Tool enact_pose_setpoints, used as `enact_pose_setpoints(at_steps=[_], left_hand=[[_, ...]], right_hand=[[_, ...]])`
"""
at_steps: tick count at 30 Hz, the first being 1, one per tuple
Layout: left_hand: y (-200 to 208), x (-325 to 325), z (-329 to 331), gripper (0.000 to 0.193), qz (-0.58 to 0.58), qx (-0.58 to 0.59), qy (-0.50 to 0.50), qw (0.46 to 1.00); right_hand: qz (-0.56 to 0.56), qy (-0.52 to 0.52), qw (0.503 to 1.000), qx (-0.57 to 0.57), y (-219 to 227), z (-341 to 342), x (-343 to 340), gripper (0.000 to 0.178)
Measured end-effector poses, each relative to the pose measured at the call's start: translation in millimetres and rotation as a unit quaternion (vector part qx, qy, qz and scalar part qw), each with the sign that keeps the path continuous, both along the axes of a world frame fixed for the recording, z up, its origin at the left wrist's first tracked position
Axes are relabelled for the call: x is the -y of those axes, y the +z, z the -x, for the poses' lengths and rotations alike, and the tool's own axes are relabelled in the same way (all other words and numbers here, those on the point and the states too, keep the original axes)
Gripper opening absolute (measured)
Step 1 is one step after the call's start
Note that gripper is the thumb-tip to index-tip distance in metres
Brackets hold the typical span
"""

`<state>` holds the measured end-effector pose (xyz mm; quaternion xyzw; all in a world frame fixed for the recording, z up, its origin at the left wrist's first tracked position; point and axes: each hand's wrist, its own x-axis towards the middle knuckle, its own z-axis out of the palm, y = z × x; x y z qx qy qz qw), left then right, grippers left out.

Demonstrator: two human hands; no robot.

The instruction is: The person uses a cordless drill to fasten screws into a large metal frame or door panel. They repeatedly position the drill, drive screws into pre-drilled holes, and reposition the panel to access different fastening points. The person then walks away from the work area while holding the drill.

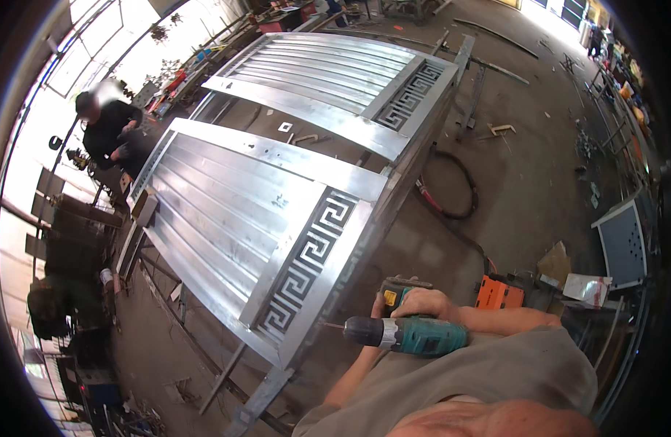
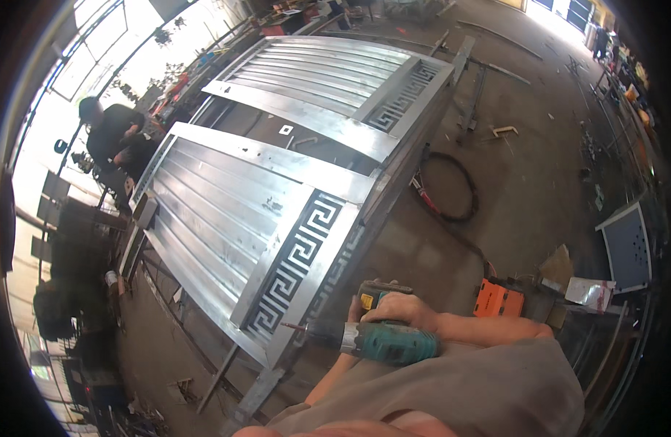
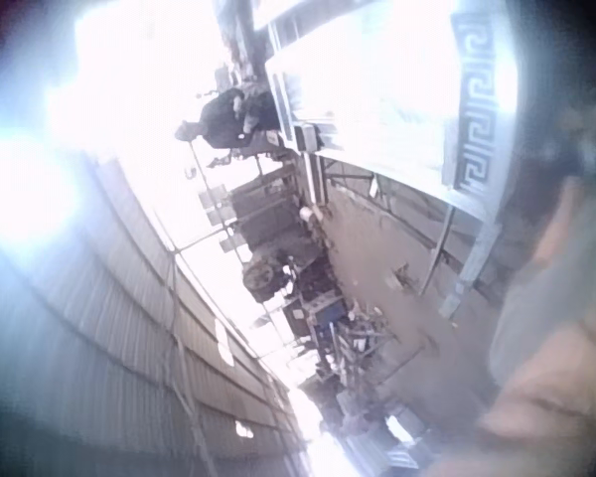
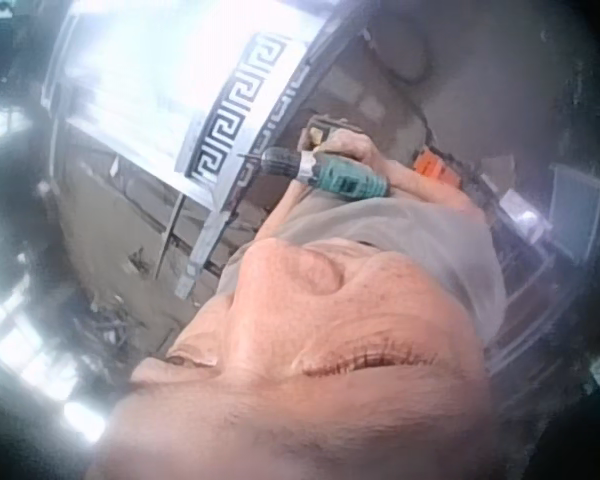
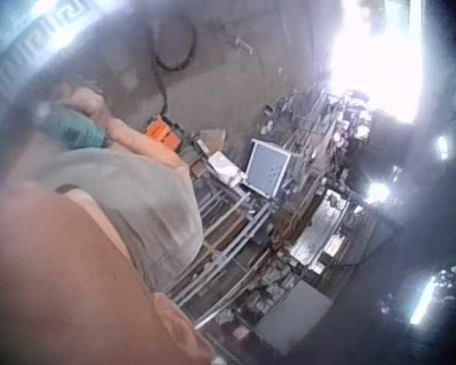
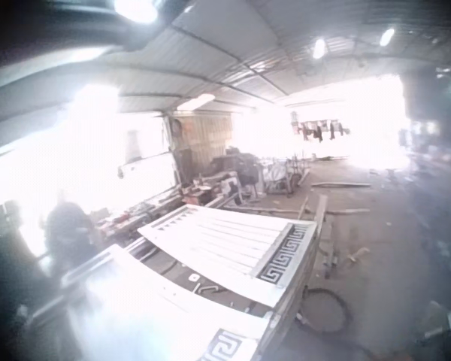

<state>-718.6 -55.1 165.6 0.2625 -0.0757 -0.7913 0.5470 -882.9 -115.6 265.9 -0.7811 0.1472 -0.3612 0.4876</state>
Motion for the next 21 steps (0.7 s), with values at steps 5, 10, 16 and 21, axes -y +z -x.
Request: enact_pose_setpoints(at_steps=[5, 10, 16, 21], left_hand=[[-48.8, 55.8, 2.7, 0.044, -0.019, -0.076, -0.072, 0.994], [-97.3, 110.5, 17.3, 0.025, -0.037, -0.096, -0.23, 0.968], [-26.6, 194.4, 96.9, 0.027, 0.0, 0.254, -0.251, 0.934], [18.2, 286.3, 209.0, 0.048, 0.011, 0.285, -0.34, 0.896]], right_hand=[[-0.073, -0.024, 0.997, -0.006, -0.9, 6.8, 47.0, 0.036], [-0.043, -0.076, 0.995, -0.04, -12.9, 44.0, 86.4, 0.036], [0.035, -0.143, 0.989, -0.02, -34.5, 145.6, 150.1, 0.039], [0.03, -0.095, 0.995, 0.005, -26.2, 272.2, 215.4, 0.04]])
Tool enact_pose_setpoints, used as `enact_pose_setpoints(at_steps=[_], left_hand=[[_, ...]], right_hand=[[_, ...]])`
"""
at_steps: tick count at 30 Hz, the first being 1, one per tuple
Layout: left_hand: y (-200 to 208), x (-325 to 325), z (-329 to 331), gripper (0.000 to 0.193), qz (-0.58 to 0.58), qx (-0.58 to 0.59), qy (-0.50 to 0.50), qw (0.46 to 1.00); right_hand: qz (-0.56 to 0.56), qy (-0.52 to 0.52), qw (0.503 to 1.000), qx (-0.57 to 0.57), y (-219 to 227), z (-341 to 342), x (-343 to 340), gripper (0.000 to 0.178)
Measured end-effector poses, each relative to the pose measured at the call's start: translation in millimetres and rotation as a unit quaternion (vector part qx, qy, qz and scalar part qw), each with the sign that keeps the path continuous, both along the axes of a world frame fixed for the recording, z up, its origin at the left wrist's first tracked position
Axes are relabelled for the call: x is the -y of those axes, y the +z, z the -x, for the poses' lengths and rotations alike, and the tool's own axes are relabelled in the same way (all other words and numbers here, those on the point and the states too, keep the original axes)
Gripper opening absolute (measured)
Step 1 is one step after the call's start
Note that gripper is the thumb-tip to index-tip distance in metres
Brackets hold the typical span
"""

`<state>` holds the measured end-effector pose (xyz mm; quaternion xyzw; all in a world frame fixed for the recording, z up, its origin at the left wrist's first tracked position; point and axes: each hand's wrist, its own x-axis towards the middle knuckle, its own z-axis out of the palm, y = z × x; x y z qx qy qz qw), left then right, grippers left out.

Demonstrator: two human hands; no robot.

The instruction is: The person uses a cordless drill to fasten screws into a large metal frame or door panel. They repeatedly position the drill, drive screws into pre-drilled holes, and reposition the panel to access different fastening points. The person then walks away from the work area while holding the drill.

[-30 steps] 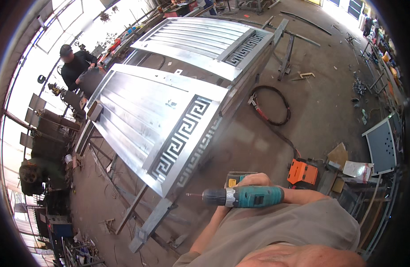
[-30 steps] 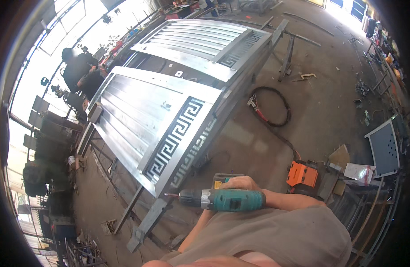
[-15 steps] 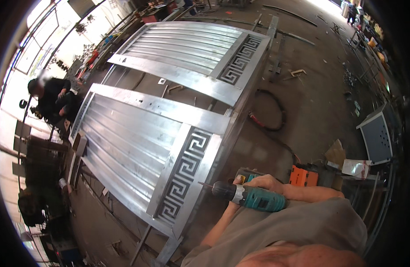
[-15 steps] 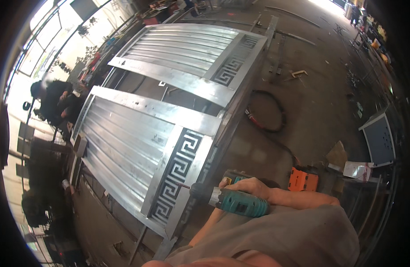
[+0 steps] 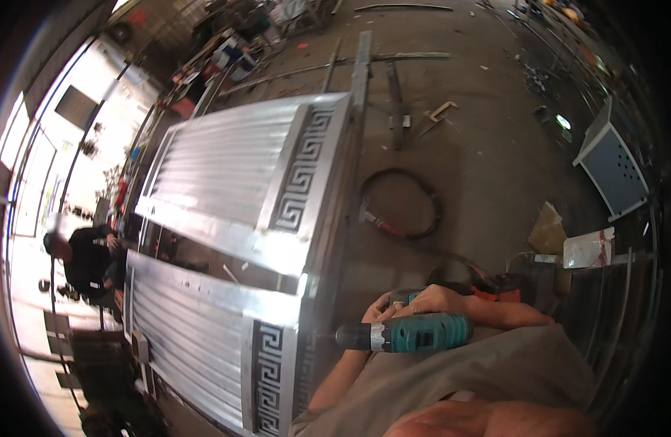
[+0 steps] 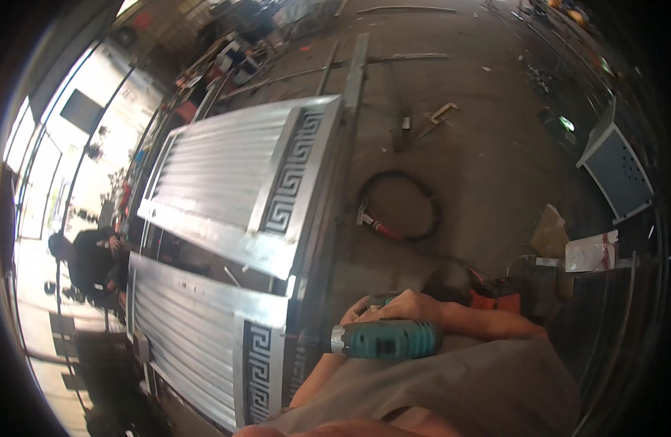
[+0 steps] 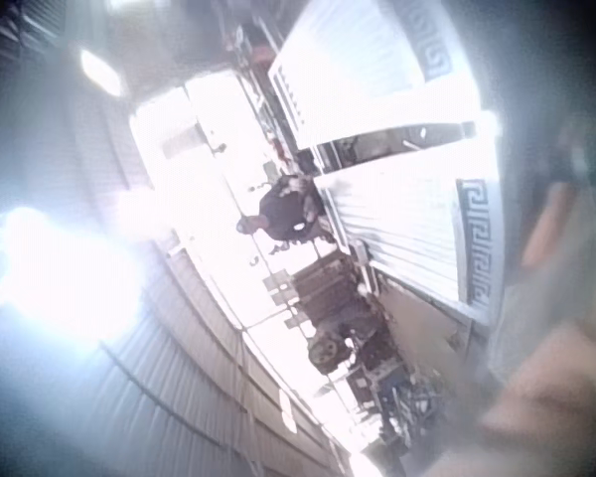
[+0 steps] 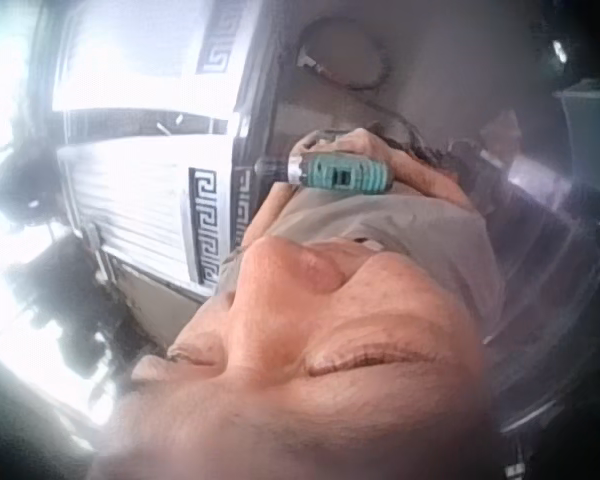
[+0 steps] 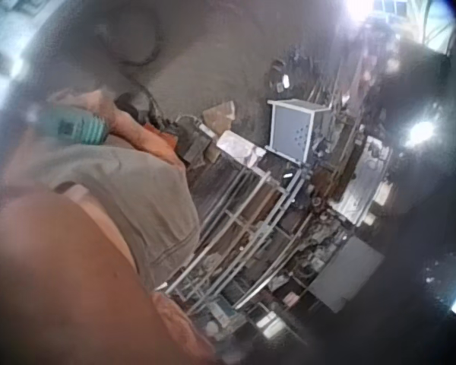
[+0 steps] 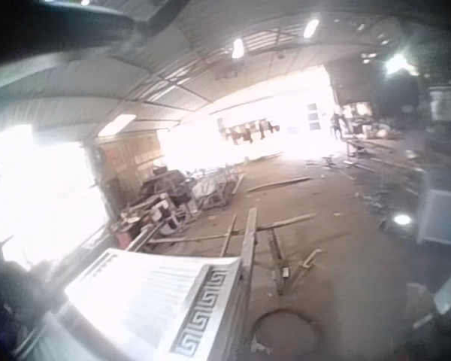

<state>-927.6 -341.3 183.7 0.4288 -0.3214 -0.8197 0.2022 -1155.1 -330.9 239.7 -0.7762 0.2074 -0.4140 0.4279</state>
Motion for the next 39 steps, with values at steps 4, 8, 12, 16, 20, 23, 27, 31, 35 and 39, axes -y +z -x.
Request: enact_pose_setpoints(at_steps=[4, 8, 12, 16, 20, 23, 27, 31, 35, 39], left_hand=[[53.7, 70.6, 103.2, 0.07, 0.054, -0.014, -0.174, 0.983], [84.9, 138.6, 204.0, 0.081, 0.007, -0.024, -0.334, 0.942], [64.6, 188.1, 297.1, 0.077, -0.053, -0.017, -0.472, 0.88], [34.4, 230.8, 385.0, 0.07, -0.031, -0.04, -0.531, 0.846], [7.8, 296.5, 463.3, 0.075, -0.082, -0.091, -0.555, 0.823], [-10.1, 383.1, 516.1, 0.075, -0.131, -0.128, -0.495, 0.849], [-18.6, 469.6, 585.9, 0.074, -0.137, -0.035, -0.471, 0.871], [-12.2, 533.2, 659.9, 0.079, -0.103, -0.03, -0.398, 0.911], [-3.7, 589.0, 752.0, 0.087, -0.102, -0.087, -0.274, 0.952], [9.2, 651.6, 876.7, 0.08, -0.062, -0.193, -0.192, 0.96]], right_hand=[[-0.027, -0.01, 0.999, 0.028, 26.3, 107.7, 36.7, 0.04], [-0.109, -0.038, 0.992, 0.059, 35.4, 202.4, 48.8, 0.043], [-0.147, -0.112, 0.983, 0.025, 23.2, 268.6, 58.1, 0.043], [-0.285, -0.15, 0.946, 0.018, 11.9, 341.6, 70.7, 0.044], [-0.277, -0.214, 0.937, 0.005, -2.3, 417.5, 106.3, 0.042], [-0.318, -0.267, 0.909, -0.041, -7.6, 506.9, 130.0, 0.041], [-0.271, -0.37, 0.884, -0.09, -10.3, 576.4, 197.4, 0.043], [-0.266, -0.52, 0.804, -0.111, 8.7, 644.9, 273.3, 0.033], [-0.342, -0.576, 0.727, 0.149, 22.2, 729.1, 335.9, 0.022], [-0.253, -0.607, 0.662, 0.36, 16.4, 822.4, 407.7, 0.059]])
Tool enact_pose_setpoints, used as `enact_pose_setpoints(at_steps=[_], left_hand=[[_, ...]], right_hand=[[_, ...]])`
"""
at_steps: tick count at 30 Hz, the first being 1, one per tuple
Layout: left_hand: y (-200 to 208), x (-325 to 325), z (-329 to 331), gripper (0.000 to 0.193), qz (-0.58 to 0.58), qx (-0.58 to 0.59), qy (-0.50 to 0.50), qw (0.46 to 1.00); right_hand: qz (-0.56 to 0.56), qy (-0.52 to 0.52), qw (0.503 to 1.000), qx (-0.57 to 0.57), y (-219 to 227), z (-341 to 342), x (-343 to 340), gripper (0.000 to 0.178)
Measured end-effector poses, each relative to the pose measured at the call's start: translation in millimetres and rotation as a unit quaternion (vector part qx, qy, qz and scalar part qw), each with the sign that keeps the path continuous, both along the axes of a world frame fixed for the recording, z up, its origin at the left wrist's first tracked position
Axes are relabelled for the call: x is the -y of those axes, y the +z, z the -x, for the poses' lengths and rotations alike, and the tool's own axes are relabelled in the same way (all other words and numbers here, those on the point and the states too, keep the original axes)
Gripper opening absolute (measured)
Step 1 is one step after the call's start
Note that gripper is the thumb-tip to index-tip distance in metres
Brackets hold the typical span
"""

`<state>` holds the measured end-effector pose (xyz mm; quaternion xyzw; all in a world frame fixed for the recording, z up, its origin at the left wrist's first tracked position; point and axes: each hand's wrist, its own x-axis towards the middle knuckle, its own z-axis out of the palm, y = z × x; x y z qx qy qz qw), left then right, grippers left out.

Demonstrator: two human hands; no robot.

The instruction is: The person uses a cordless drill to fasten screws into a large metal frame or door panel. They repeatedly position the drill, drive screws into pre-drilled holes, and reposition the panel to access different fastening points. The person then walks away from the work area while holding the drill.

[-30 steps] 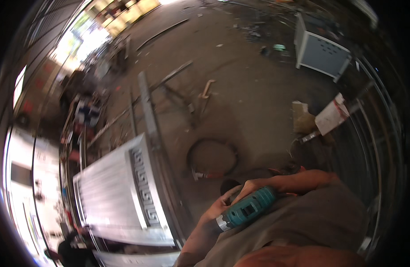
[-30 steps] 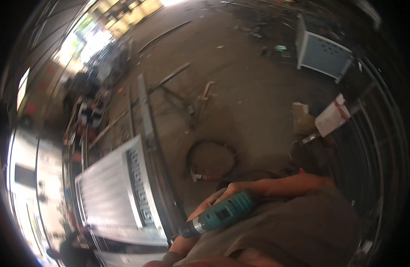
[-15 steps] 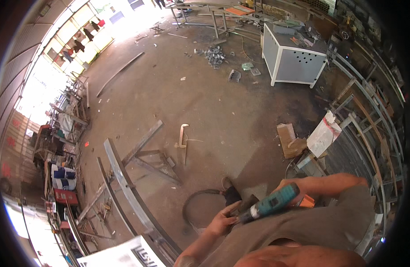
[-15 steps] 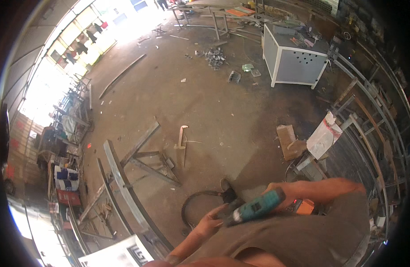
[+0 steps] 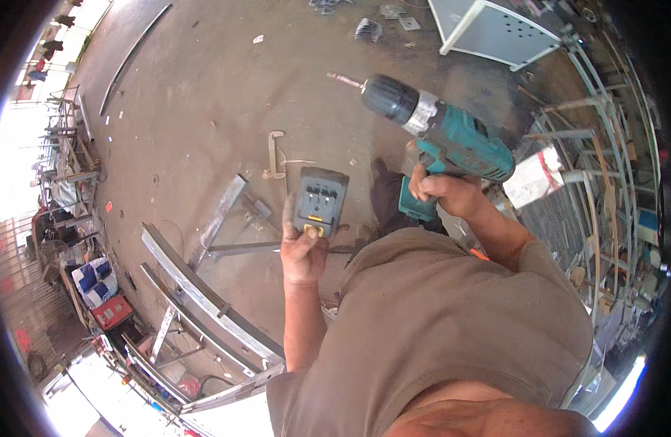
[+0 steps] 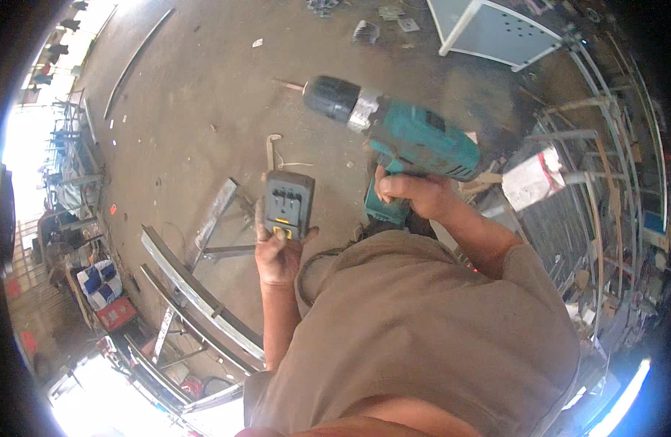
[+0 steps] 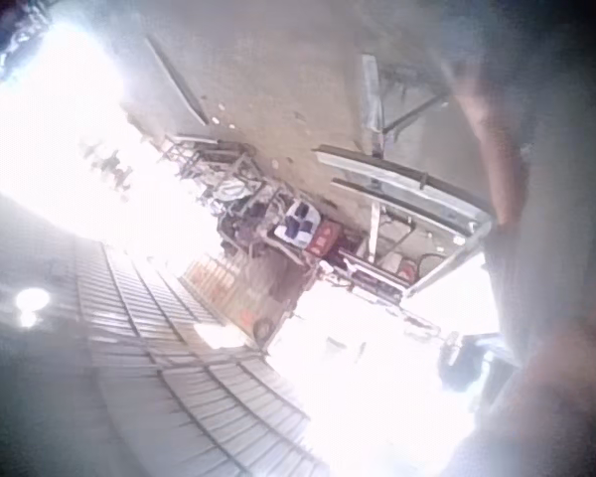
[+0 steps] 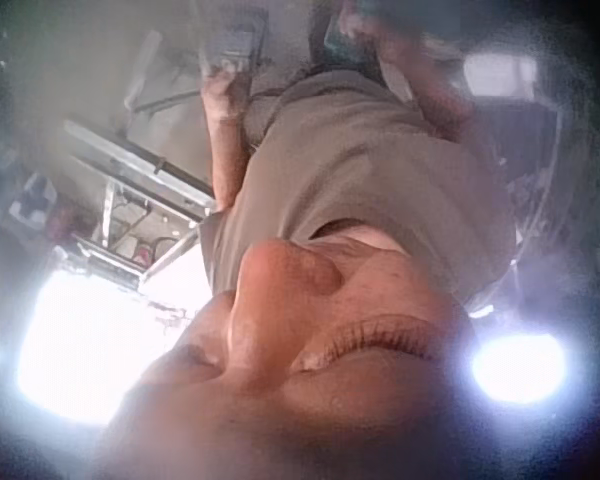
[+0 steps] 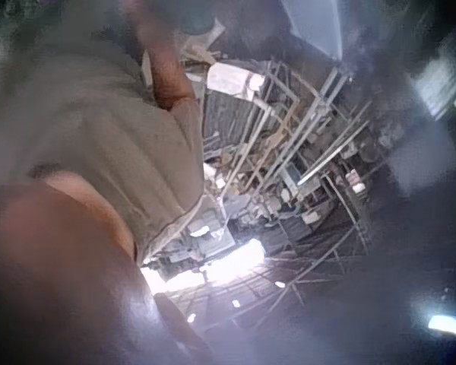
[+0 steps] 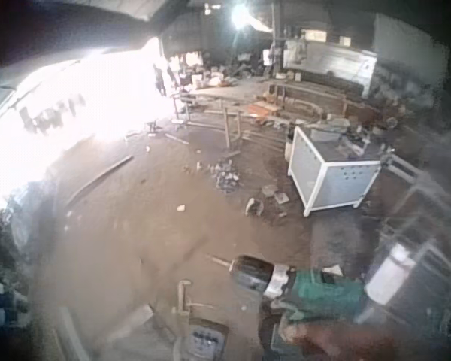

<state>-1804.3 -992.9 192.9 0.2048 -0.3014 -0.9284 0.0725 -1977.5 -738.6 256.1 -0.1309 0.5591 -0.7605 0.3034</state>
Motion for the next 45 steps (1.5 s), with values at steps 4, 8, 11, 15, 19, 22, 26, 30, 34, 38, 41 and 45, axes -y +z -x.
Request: enact_pose_setpoints(at_steps=[4, 8, 11, 15, 19, 22, 26, 30, 34, 38, 41, 45], left_hand=[[2.3, 63.7, 134.0, 0.076, -0.009, -0.04, 0.039, 0.998], [15.5, 101.9, 247.3, 0.069, 0.056, 0.042, 0.092, 0.993], [32.6, 139.3, 329.9, 0.066, 0.08, 0.099, 0.09, 0.988], [36.3, 196.7, 416.7, 0.06, 0.088, 0.141, 0.066, 0.984], [8.1, 253.9, 499.3, 0.054, 0.056, 0.174, 0.076, 0.98], [-11.3, 315.8, 576.6, 0.053, 0.031, 0.219, 0.019, 0.975], [-8.3, 419.8, 672.8, 0.055, 0.094, 0.199, -0.031, 0.975], [9.3, 532.2, 769.9, 0.055, 0.043, 0.169, -0.005, 0.985], [11.5, 632.8, 848.8, 0.056, 0.089, 0.15, 0.019, 0.985], [-8.4, 730.5, 945.5, 0.056, 0.101, 0.182, 0.082, 0.975], [-8.5, 801.8, 1028.4, 0.058, 0.088, 0.231, 0.089, 0.965], [17.3, 892.6, 1130.2, 0.056, 0.055, 0.215, 0.092, 0.971]], right_hand=[[0.048, 0.009, 0.998, 0.033, -18.0, 127.9, 71.5, 0.067], [0.094, 0.053, 0.985, 0.132, -15.2, 255.3, 134.7, 0.066], [0.094, 0.07, 0.986, 0.117, 4.9, 341.2, 182.9, 0.065], [0.068, 0.103, 0.988, 0.087, 23.0, 444.7, 248.4, 0.054], [0.07, 0.084, 0.988, 0.105, 14.9, 533.2, 317.6, 0.044], [0.06, 0.056, 0.993, 0.086, -2.0, 612.5, 388.2, 0.035], [-0.009, 0.006, 0.996, 0.093, -3.2, 691.2, 480.9, 0.034], [-0.011, 0.025, 0.997, 0.075, 7.4, 771.2, 579.8, 0.042], [-0.013, 0.058, 0.994, 0.091, 3.2, 853.1, 673.9, 0.039], [0.029, 0.087, 0.987, 0.131, -28.8, 961.5, 781.6, 0.042], [0.021, 0.117, 0.982, 0.15, -40.7, 1053.9, 866.9, 0.045], [0.079, 0.157, 0.971, 0.16, -25.0, 1180.7, 981.3, 0.045]])
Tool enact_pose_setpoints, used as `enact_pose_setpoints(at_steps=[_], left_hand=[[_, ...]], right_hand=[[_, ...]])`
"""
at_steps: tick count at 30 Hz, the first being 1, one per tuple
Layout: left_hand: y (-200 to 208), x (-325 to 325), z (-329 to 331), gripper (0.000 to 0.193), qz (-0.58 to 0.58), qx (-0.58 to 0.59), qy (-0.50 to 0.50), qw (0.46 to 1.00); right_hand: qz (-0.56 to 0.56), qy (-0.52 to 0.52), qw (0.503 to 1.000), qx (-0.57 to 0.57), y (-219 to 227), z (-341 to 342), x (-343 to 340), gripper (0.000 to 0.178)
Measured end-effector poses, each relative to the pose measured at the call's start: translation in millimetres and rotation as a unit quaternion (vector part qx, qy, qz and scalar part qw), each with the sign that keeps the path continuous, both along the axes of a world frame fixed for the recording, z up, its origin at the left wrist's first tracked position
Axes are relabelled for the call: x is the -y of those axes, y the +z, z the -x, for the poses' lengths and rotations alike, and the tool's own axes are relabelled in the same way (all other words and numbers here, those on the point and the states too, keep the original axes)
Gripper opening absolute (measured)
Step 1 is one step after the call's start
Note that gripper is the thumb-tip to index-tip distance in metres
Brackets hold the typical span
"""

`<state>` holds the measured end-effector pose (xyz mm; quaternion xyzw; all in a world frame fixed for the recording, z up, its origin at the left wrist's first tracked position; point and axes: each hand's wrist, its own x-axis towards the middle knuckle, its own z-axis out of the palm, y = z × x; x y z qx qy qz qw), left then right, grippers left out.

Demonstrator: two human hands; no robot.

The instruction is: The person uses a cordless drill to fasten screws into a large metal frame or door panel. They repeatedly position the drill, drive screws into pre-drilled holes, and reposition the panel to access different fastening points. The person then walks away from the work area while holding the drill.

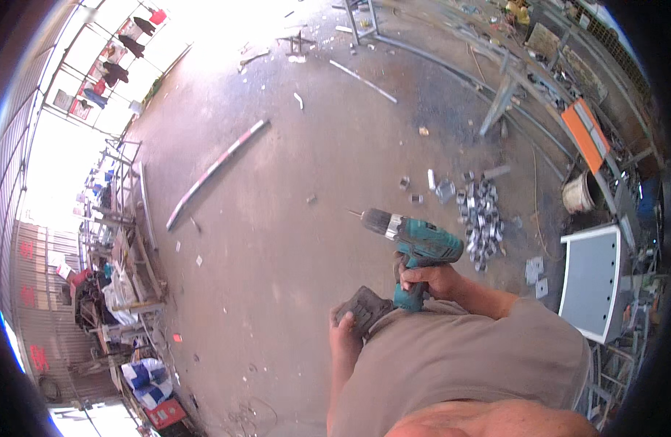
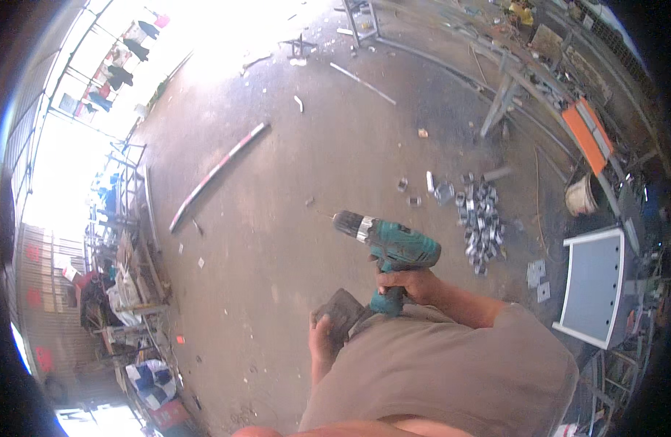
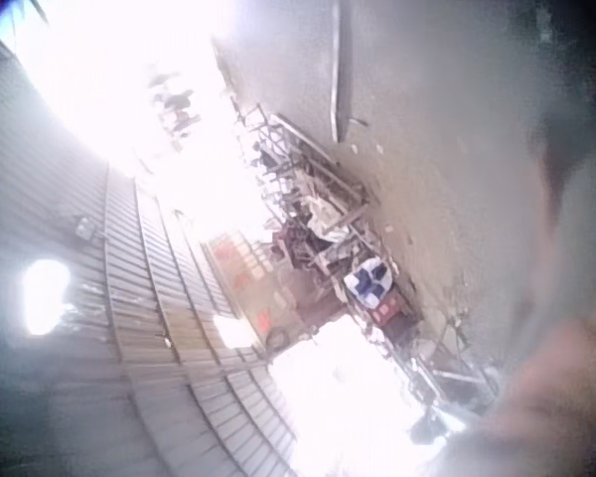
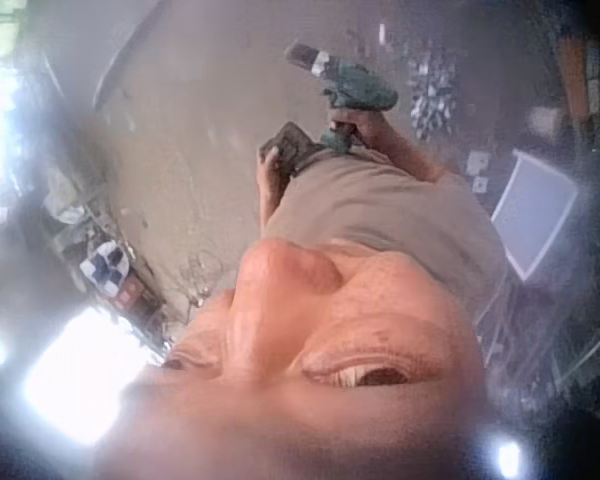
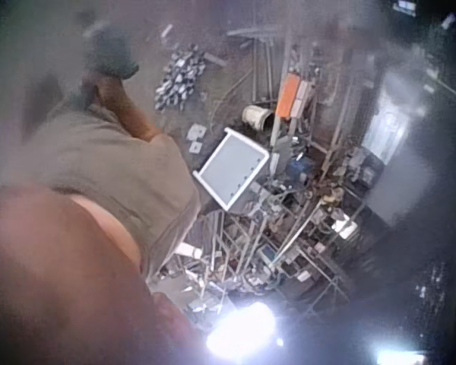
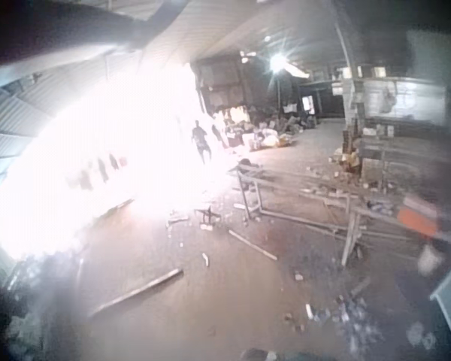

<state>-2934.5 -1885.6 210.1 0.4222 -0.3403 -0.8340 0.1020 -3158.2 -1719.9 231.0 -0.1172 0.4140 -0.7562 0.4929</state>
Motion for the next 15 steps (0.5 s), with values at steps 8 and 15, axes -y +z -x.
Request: enact_pose_setpoints(at_steps=[8, 15], left_hand=[[-29.1, 192.5, 228.2, 0.052, -0.061, -0.126, 0.008, 0.99], [-17.5, 409.4, 465.5, 0.064, -0.04, -0.168, 0.003, 0.985]], right_hand=[[-0.082, -0.017, 0.991, -0.101, 14.4, 239.8, 203.6, 0.051], [-0.093, -0.046, 0.983, -0.153, 42.1, 450.6, 393.1, 0.049]])
